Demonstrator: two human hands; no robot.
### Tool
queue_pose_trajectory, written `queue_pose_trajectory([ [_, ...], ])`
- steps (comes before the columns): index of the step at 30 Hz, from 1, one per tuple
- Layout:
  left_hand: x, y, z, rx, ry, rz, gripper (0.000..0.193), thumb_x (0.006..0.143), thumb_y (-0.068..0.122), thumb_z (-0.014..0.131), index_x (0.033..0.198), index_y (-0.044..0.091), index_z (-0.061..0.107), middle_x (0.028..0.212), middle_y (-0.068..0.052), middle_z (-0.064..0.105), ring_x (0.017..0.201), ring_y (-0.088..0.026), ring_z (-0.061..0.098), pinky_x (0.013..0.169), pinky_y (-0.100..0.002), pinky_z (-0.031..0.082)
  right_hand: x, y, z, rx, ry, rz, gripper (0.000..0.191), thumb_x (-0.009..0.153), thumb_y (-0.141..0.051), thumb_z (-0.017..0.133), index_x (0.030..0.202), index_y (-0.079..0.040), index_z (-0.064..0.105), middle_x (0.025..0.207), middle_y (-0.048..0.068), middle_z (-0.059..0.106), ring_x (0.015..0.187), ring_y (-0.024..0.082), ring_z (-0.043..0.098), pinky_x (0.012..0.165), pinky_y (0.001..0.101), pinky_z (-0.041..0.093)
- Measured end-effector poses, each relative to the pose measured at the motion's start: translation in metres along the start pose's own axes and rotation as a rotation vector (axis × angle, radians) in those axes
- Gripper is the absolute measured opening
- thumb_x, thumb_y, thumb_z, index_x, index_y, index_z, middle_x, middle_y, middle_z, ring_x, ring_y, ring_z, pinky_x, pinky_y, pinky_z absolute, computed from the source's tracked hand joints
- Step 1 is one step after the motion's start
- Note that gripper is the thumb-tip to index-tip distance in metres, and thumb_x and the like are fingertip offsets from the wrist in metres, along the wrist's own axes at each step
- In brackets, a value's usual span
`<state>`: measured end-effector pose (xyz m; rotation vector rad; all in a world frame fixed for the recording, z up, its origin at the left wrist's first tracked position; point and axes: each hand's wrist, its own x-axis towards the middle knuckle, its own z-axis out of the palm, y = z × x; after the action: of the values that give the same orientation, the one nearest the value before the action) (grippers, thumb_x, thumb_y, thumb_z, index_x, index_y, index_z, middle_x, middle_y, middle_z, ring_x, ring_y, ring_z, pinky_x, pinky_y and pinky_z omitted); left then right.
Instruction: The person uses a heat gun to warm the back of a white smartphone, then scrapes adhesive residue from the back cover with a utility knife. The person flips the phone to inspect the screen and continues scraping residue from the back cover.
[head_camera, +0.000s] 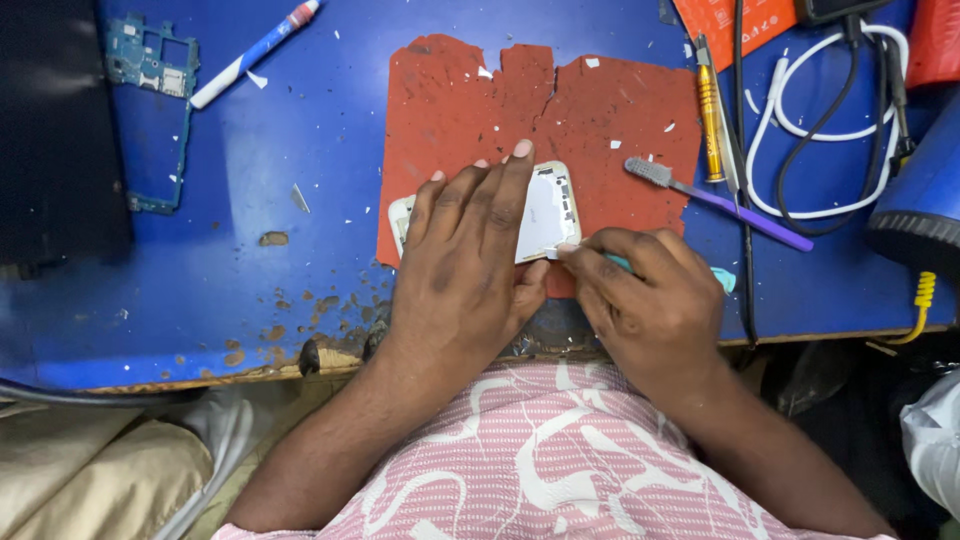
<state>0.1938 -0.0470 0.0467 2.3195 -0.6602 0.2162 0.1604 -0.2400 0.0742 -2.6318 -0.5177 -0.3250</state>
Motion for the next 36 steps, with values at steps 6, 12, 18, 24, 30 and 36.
queue_pose_trajectory([
  [6,0.0,-0.001,0.0,-0.014,-0.016,-0.016,0.093,0.086,0.021,0.081,0.157,-0.003,0.026,0.137,-0.023,0.056,0.134,-0.038,0.05,0.119,-0.059,0.034,0.011,0.008,-0.007,0.006,-0.088,-0.081,0.03,0.079,-0.005,0.083,0.108,-0.008,0.078,0.101,0.005,0.071,0.082,0.024,0.063,0.068,0.0374,0.049],
  [12,0.006,-0.002,0.002,-0.005,-0.015,-0.036,0.09,0.086,0.021,0.08,0.156,-0.003,0.029,0.135,-0.022,0.057,0.132,-0.037,0.052,0.118,-0.06,0.035,0.023,0.012,-0.008,0.041,-0.12,-0.096,0.029,0.079,-0.006,0.083,0.108,-0.006,0.078,0.1,0.006,0.071,0.08,0.024,0.063,0.068,0.0376,0.049],
  [18,0.01,-0.004,0.005,-0.032,-0.013,-0.041,0.087,0.088,0.016,0.078,0.156,-0.004,0.029,0.133,-0.022,0.057,0.131,-0.037,0.052,0.12,-0.057,0.037,0.025,0.018,-0.001,0.081,-0.094,-0.126,0.028,0.079,-0.007,0.085,0.104,-0.004,0.076,0.1,0.008,0.07,0.083,0.024,0.064,0.07,0.0383,0.049],
  [24,0.013,-0.007,0.01,-0.06,-0.009,-0.029,0.088,0.086,0.012,0.077,0.156,-0.006,0.028,0.132,-0.024,0.056,0.13,-0.039,0.052,0.12,-0.056,0.038,0.024,0.018,0.004,0.076,-0.052,-0.134,0.029,0.079,-0.004,0.085,0.106,-0.003,0.076,0.1,0.008,0.07,0.085,0.024,0.065,0.074,0.0392,0.05],
  [30,0.013,-0.004,0.009,-0.068,0.003,-0.034,0.09,0.086,0.014,0.079,0.156,-0.007,0.027,0.132,-0.025,0.056,0.128,-0.04,0.052,0.119,-0.057,0.039,0.034,0.021,-0.012,0.092,-0.18,-0.136,0.029,0.076,-0.009,0.083,0.104,-0.004,0.077,0.1,0.008,0.071,0.082,0.024,0.065,0.069,0.0392,0.05],
  [36,0.013,-0.006,0.007,-0.079,0.01,-0.033,0.089,0.088,0.014,0.078,0.157,-0.006,0.026,0.13,-0.024,0.056,0.129,-0.04,0.053,0.119,-0.058,0.038,0.042,0.026,-0.012,0.087,-0.221,-0.164,0.026,0.077,-0.01,0.082,0.103,-0.006,0.078,0.1,0.006,0.072,0.081,0.022,0.066,0.065,0.0378,0.049],
])
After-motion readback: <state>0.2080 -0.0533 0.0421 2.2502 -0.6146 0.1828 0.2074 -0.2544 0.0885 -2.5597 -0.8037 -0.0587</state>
